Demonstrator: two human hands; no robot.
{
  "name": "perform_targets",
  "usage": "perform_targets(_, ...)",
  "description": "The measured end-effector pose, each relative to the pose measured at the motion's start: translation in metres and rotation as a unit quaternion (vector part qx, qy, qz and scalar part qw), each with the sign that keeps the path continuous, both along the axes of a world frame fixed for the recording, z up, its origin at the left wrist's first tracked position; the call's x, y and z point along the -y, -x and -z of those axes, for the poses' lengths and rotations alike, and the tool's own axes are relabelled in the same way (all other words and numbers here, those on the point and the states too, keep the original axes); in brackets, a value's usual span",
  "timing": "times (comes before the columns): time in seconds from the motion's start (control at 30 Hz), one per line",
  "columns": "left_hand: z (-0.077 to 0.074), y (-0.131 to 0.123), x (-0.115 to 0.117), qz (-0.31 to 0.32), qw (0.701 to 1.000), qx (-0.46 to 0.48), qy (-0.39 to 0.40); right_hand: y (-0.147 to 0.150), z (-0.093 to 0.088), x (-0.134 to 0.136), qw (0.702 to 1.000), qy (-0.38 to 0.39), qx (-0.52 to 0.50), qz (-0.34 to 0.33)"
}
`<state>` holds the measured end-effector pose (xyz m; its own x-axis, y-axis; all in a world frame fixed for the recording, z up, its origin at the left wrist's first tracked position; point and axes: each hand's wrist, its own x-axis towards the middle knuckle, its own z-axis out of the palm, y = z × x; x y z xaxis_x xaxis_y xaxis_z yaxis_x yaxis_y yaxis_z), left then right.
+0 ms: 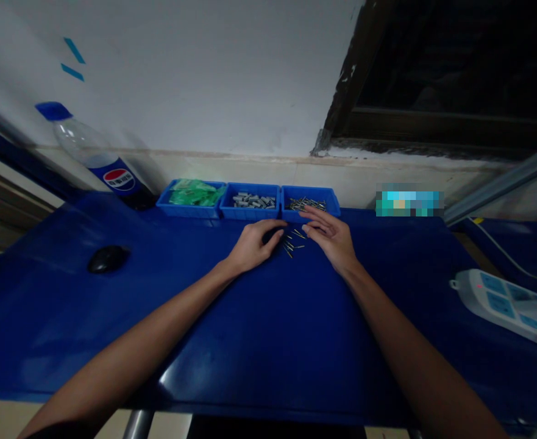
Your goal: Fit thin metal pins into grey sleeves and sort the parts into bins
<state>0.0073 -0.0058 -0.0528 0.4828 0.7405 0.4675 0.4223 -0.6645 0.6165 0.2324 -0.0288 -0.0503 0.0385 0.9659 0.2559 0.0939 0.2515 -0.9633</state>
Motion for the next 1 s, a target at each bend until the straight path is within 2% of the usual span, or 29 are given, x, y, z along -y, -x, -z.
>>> perform_targets(0.13,0.005,-0.001,-0.003,0.066,0.992,-0.091,-0.056,0.000,0.000,0.000,1.000,-0.002,0.011,-0.002)
perform_targets(0.23,0.012,-0.001,-0.005,0.067,0.990,-0.106,-0.066,0.000,0.001,0.000,1.000,0.002,0.004,-0.006)
perform_targets(0.43,0.019,0.002,-0.008,0.040,0.997,-0.053,-0.041,-0.002,0.000,0.000,1.000,0.015,0.005,-0.006)
perform_targets(0.77,0.008,0.002,-0.004,0.006,1.000,0.013,-0.009,0.001,-0.002,0.001,0.999,0.024,-0.026,-0.006)
perform_targets(0.9,0.009,0.002,-0.005,-0.016,0.995,0.087,0.044,0.002,-0.001,0.001,1.000,0.022,-0.019,-0.010)
perform_targets(1.0,0.010,0.002,-0.005,-0.011,0.984,0.141,0.104,0.003,0.000,0.002,0.999,0.026,0.014,-0.019)
